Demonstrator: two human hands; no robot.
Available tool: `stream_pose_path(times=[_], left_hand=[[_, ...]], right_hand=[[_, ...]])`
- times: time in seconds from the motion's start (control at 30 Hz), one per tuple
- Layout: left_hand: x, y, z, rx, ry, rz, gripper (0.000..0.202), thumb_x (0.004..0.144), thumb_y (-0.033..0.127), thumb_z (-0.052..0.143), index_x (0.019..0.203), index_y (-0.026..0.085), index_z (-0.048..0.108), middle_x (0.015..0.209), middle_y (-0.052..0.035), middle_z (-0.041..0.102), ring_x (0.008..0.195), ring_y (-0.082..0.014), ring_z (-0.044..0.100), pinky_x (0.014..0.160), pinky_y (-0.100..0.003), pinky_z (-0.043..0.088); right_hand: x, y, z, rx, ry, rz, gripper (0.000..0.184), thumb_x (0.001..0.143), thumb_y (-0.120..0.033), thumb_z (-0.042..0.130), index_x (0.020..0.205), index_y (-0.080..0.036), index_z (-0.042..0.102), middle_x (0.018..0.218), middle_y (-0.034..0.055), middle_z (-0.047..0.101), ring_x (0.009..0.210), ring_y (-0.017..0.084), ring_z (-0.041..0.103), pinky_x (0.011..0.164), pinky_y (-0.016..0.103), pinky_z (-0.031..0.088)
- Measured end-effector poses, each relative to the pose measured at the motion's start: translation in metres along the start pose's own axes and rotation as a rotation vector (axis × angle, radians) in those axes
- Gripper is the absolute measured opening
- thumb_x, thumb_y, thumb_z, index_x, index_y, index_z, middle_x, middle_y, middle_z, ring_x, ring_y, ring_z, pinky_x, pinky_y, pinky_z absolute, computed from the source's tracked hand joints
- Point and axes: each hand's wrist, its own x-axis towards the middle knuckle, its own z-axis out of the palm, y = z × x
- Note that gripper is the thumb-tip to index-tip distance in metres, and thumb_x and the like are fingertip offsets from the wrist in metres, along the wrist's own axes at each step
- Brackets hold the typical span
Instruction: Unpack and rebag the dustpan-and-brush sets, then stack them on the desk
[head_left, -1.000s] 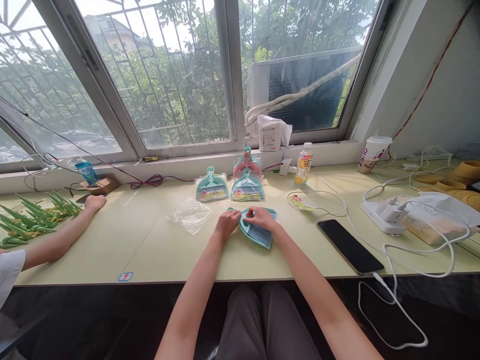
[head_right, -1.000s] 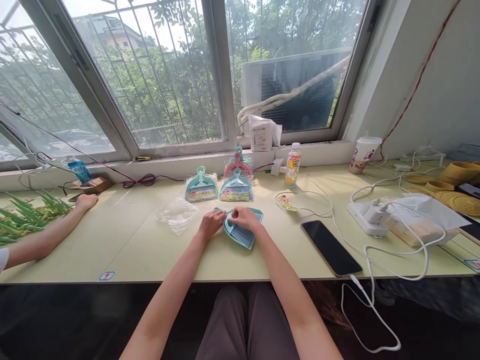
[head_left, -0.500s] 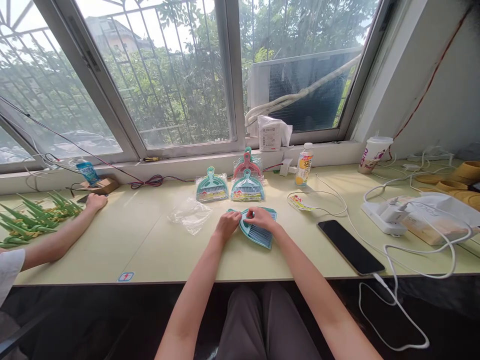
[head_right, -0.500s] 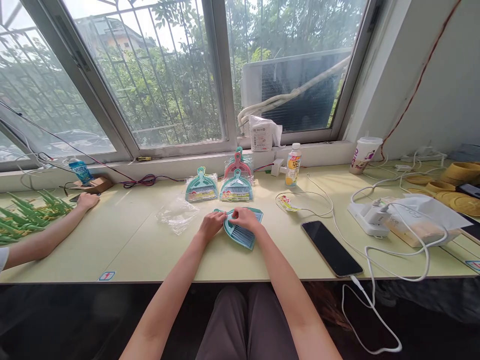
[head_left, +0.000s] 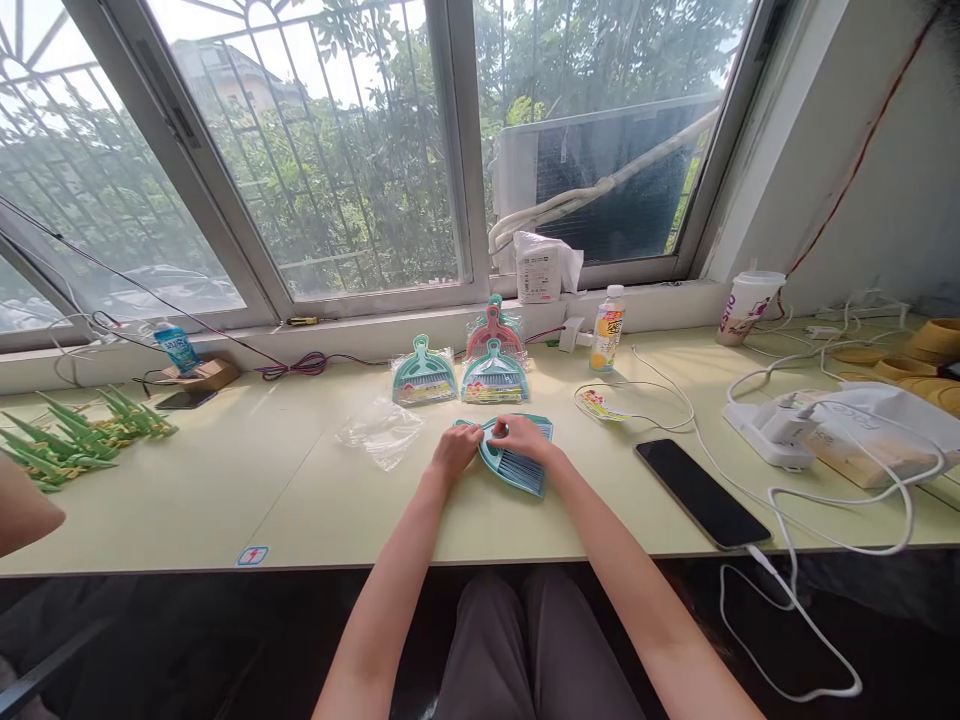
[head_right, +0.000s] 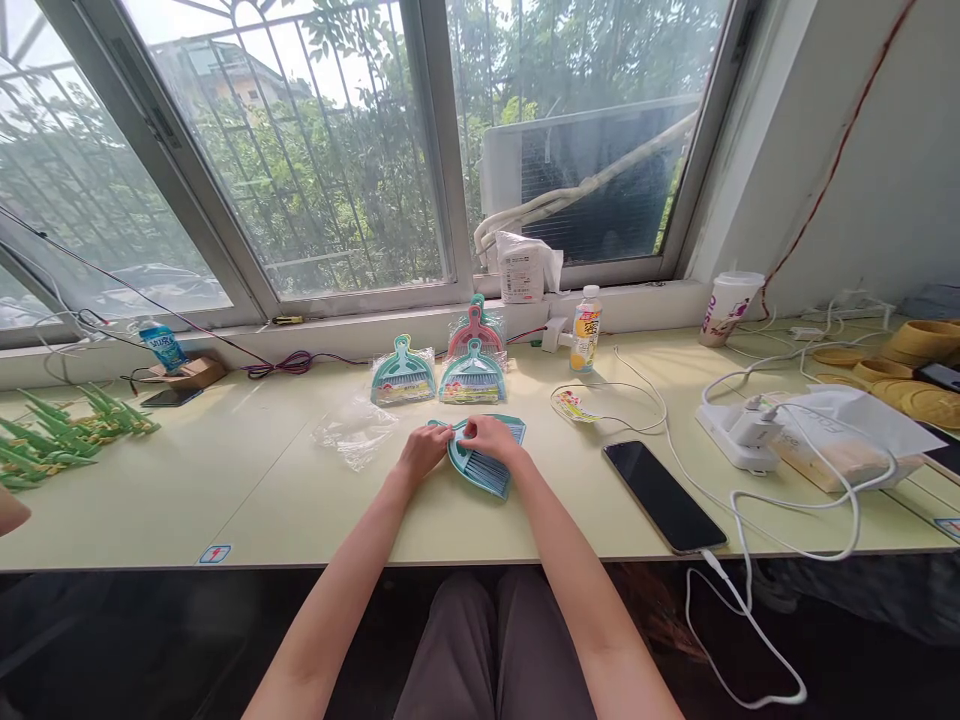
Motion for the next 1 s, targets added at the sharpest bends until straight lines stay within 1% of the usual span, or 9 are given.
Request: stream_pose_path(times=[0.2, 0.3, 0.37, 0.5, 0.63, 0.8, 0.93, 1.0], left_hand=[[0.0010, 0.0009, -0.0034, -0.051, 0.003, -0.007, 0.025, 0.089, 0.009, 0.042, 0.084, 0.015, 0.066, 0.082, -0.0105, 0.067, 0.074, -0.0190, 0.062, 0.067, -0.030, 0.042], [0.0013, 0.0002, -0.0035, -0.031, 0.007, 0.013, 0.029, 0.091, 0.011, 0.039, 0.083, 0.015, 0.067, 0.077, -0.0095, 0.068, 0.073, -0.0181, 0.062, 0.067, -0.030, 0.041], [0.0010, -0.0005, -0.0029, -0.015, 0.020, 0.028, 0.030, 0.092, 0.012, 0.038, 0.085, 0.015, 0.067, 0.077, -0.0090, 0.068, 0.073, -0.0182, 0.062, 0.068, -0.030, 0.042], [-0.0004, -0.0025, -0.0012, -0.003, 0.047, 0.047, 0.025, 0.090, 0.012, 0.043, 0.090, 0.017, 0.067, 0.084, -0.0083, 0.069, 0.075, -0.0189, 0.062, 0.069, -0.031, 0.043], [-0.0012, -0.0035, 0.0008, -0.003, 0.077, 0.056, 0.021, 0.088, 0.011, 0.047, 0.089, 0.017, 0.067, 0.085, -0.0083, 0.070, 0.075, -0.0188, 0.062, 0.069, -0.031, 0.043], [-0.0014, -0.0031, -0.0004, 0.020, 0.169, 0.079, 0.022, 0.088, 0.009, 0.046, 0.090, 0.018, 0.067, 0.086, -0.0070, 0.070, 0.078, -0.0194, 0.062, 0.069, -0.032, 0.045], [-0.0013, -0.0043, -0.0042, 0.017, 0.284, 0.088, 0.026, 0.085, 0.004, 0.047, 0.096, 0.019, 0.066, 0.097, -0.0074, 0.069, 0.089, -0.0197, 0.063, 0.077, -0.033, 0.046], [-0.0014, -0.0052, -0.0058, 0.003, 0.315, 0.076, 0.029, 0.085, 0.003, 0.047, 0.098, 0.019, 0.066, 0.101, -0.0075, 0.069, 0.094, -0.0198, 0.063, 0.081, -0.033, 0.045]], right_hand=[[0.0013, 0.0014, 0.0013, -0.001, 0.000, 0.005, 0.013, 0.070, -0.030, 0.067, 0.078, -0.021, 0.062, 0.085, -0.0004, 0.067, 0.077, 0.015, 0.059, 0.062, 0.023, 0.036], [0.0013, 0.0013, 0.0015, -0.005, 0.000, 0.006, 0.013, 0.069, -0.029, 0.066, 0.077, -0.020, 0.061, 0.085, -0.0004, 0.067, 0.077, 0.015, 0.059, 0.060, 0.023, 0.036], [0.0011, 0.0009, 0.0013, -0.007, 0.000, 0.005, 0.013, 0.070, -0.029, 0.066, 0.078, -0.020, 0.061, 0.085, -0.0001, 0.067, 0.076, 0.015, 0.059, 0.060, 0.023, 0.036], [0.0009, 0.0006, 0.0012, -0.016, 0.010, 0.001, 0.013, 0.070, -0.030, 0.066, 0.078, -0.020, 0.061, 0.085, -0.0004, 0.067, 0.076, 0.014, 0.059, 0.060, 0.023, 0.036], [0.0010, 0.0015, 0.0019, -0.027, 0.024, -0.001, 0.014, 0.070, -0.031, 0.066, 0.078, -0.021, 0.062, 0.083, -0.0014, 0.067, 0.075, 0.014, 0.059, 0.060, 0.023, 0.035], [0.0024, 0.0021, 0.0024, -0.033, 0.053, -0.019, 0.014, 0.072, -0.033, 0.066, 0.079, -0.021, 0.062, 0.084, -0.0012, 0.067, 0.077, 0.014, 0.060, 0.060, 0.023, 0.036], [0.0048, 0.0018, 0.0022, -0.027, 0.116, -0.064, 0.016, 0.073, -0.036, 0.065, 0.080, -0.021, 0.062, 0.082, -0.0013, 0.065, 0.075, 0.013, 0.059, 0.063, 0.022, 0.038], [0.0053, 0.0014, 0.0018, -0.011, 0.139, -0.089, 0.016, 0.074, -0.037, 0.064, 0.081, -0.022, 0.063, 0.082, -0.0011, 0.064, 0.076, 0.013, 0.058, 0.064, 0.022, 0.038]])
